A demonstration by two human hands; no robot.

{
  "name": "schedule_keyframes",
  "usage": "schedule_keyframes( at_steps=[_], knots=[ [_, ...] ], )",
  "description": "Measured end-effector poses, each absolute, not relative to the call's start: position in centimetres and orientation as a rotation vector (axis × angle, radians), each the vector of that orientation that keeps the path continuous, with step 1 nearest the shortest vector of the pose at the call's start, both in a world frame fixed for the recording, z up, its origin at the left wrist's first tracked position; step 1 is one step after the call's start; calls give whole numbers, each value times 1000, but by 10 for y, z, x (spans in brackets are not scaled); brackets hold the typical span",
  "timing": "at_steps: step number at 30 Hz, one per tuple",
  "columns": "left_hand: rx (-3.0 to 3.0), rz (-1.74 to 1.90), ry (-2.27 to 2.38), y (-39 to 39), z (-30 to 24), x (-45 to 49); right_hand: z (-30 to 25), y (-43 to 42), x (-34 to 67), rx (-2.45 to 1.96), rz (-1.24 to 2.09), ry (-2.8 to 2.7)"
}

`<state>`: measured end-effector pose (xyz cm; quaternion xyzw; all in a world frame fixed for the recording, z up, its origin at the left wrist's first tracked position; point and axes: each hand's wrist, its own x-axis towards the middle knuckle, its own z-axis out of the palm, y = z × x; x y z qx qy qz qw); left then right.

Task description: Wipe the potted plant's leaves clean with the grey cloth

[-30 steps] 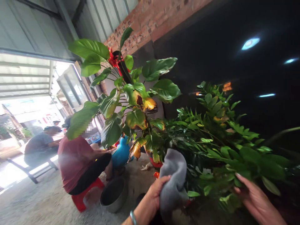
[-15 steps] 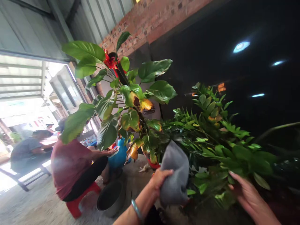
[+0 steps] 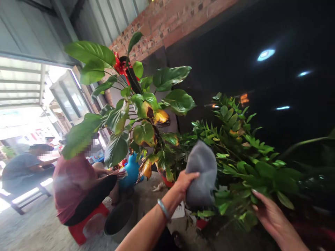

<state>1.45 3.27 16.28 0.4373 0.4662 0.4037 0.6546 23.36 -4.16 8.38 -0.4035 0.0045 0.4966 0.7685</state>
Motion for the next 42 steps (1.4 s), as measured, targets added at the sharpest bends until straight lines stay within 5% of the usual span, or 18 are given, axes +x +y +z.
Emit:
schedule_keyframes(
  at_steps=[4,11,19,27,36,42],
  knots=[
    [1053,706,938,-2,152,-2,79,-45,241,-871,1104,15],
    [1033,1112,747,31,201,14,81,-43,238,-859,1084,30],
    [1148,678,1012,2,106,-18,81,-48,241,-904,1069,0],
    [1143,1000,991,15,172,-13,75,-43,240,-923,1081,-50],
    [857,806,941,-4,79,-23,60,-44,247,-954,1013,-155],
    [937,958,827,-1,146,-10,53,-41,251,-927,1044,-164]
  ],
)
